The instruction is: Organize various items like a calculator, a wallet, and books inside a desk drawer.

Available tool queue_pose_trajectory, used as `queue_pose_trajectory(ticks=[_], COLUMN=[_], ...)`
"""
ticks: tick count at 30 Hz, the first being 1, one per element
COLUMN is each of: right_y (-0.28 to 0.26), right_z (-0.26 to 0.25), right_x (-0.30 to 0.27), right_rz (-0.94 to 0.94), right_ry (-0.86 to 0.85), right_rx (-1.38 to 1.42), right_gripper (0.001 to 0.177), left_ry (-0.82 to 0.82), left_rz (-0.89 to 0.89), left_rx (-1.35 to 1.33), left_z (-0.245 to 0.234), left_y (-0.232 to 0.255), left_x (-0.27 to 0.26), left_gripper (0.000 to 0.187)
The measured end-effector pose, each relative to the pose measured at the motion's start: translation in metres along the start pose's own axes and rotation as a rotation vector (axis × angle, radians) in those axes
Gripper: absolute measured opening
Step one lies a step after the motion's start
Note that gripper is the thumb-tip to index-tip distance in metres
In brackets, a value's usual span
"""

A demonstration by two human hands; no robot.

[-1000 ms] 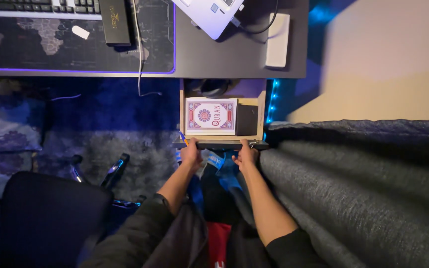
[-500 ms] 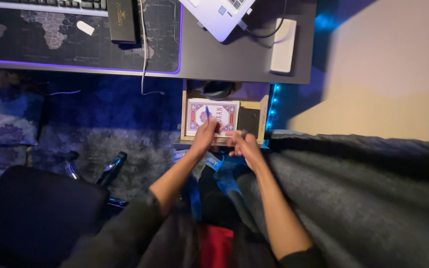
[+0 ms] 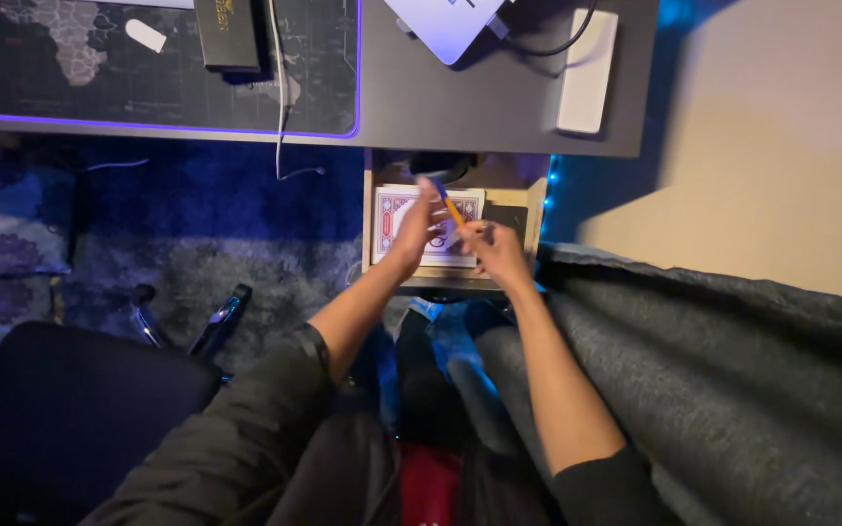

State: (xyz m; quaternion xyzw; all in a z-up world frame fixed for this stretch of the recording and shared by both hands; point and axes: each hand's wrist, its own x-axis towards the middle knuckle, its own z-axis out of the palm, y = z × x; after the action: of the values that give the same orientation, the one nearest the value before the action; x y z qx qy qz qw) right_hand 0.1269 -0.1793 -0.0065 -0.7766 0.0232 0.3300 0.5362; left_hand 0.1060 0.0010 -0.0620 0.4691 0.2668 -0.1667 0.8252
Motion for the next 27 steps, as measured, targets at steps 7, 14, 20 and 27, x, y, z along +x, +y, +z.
queue_pose_trajectory(ticks=[7,14,20,27], right_y=[-0.002,-0.012,-0.037,-0.038], right_z=[-0.018,-0.012,-0.004,0.012], right_x=[0.001,0.025,0.044,0.068], right_rz=[0.001,-0.169,-0.062,-0.229], right_ry=[0.186,0.312,0.254,0.069], right_rx=[-0.193,-0.631,-0.701,-0.672], right_gripper=[0.027,0.02,0.019,0.018], left_ry=[0.056,-0.007,0.053,0.224], left_rz=[-0.046,0.015,0.039,0.584], left_rx=[-0.462,-0.396,0.031,0.972], left_z=[-0.021,-0.031,-0.039,-0.05], left_y=[-0.009,0.001,0.029,0.044], left_x=[0.048,0.064,0.041,0.005], left_gripper=[0.115,0.098,0.065,0.013])
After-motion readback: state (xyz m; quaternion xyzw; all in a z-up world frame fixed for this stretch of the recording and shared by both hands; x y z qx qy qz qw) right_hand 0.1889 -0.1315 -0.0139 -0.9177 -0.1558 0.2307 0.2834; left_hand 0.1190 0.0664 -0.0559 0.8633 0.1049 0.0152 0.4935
